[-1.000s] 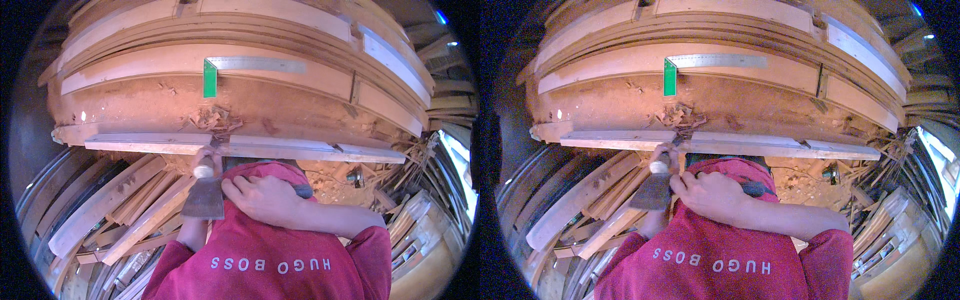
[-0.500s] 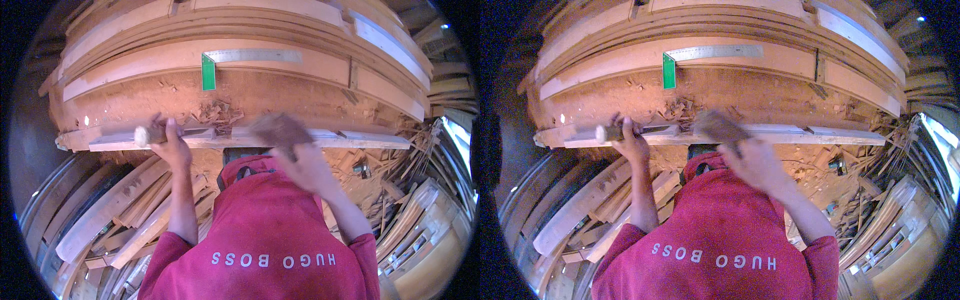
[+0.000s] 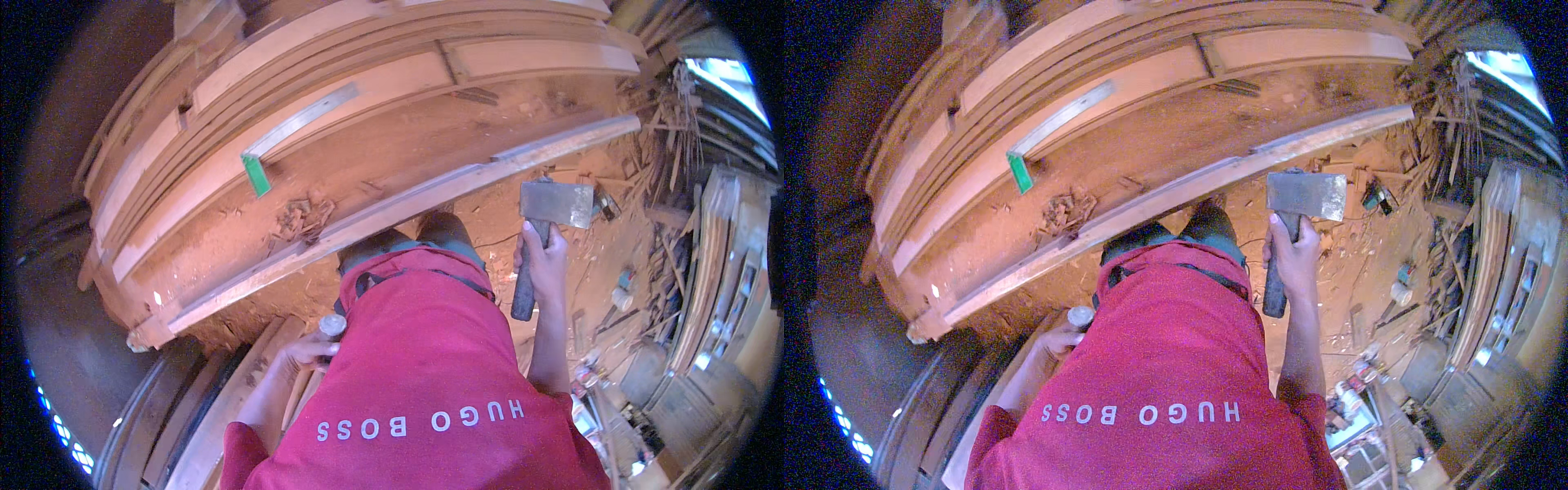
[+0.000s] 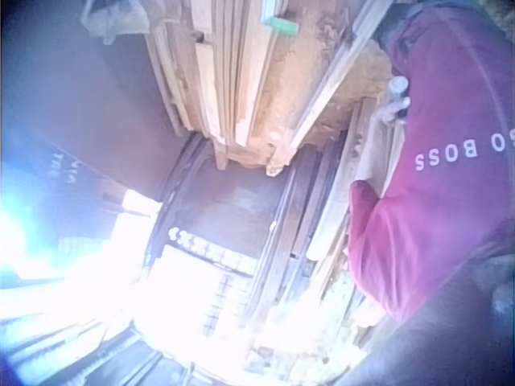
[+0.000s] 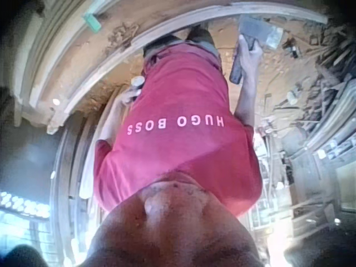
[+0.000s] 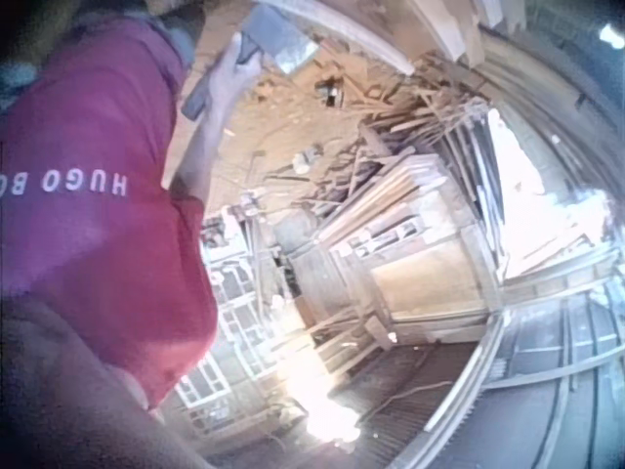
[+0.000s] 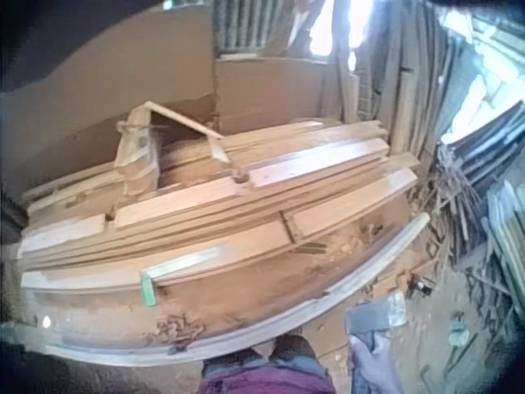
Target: The person uses a chisel and a mallet to carve and shape a long wooden plank. They repeatedly strike the chisel to remove wood shavings, occasionally pausing to reposition the plank or clear debris. The task involves precise manual control of the tools to achieve the desired shape.
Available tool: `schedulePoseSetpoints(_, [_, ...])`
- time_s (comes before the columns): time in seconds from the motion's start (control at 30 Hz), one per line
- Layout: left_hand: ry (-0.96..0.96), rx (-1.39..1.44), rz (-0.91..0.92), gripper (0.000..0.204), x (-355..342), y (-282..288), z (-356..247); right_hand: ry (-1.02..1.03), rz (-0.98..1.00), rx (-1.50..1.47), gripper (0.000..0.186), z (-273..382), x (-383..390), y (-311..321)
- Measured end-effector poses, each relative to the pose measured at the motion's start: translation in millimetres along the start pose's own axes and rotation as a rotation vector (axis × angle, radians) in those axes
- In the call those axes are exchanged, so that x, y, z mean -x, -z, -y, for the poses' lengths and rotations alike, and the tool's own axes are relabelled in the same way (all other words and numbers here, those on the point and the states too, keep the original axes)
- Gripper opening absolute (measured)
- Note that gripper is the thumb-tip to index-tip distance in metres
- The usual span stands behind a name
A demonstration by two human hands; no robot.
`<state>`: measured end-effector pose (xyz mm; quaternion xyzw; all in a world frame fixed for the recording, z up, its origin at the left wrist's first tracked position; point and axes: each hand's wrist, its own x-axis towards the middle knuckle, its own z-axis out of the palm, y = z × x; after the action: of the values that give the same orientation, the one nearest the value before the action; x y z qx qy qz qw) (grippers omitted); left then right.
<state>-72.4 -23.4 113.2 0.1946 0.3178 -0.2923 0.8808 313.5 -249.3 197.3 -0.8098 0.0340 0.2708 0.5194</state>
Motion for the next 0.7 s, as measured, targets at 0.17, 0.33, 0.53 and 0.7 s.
schedulePoseSetpoints(0.17, [-0.1,-0.541,-0.086,0.074,-59,-71,-32,-0.012,0.014,-0.111,0.02,-30,-22,65])
schedulePoseSetpoints(0.33, [-0.1,-0.955,-0.577,0.053,-123,-111,-54,0.004,0.034,-0.123,0.018,-50,-37,124])
schedulePoseSetpoints(0.53, [-0.965,-0.8,-0.752,0.046,-192,-204,-172,-0.032,-0.059,-0.244,0.018,-76,-33,172])
schedulePoseSetpoints(0.7, [-1.176,-0.835,-0.514,0.02,-263,-267,-228,-0.037,-0.2,-0.31,0.019,-67,-14,184])
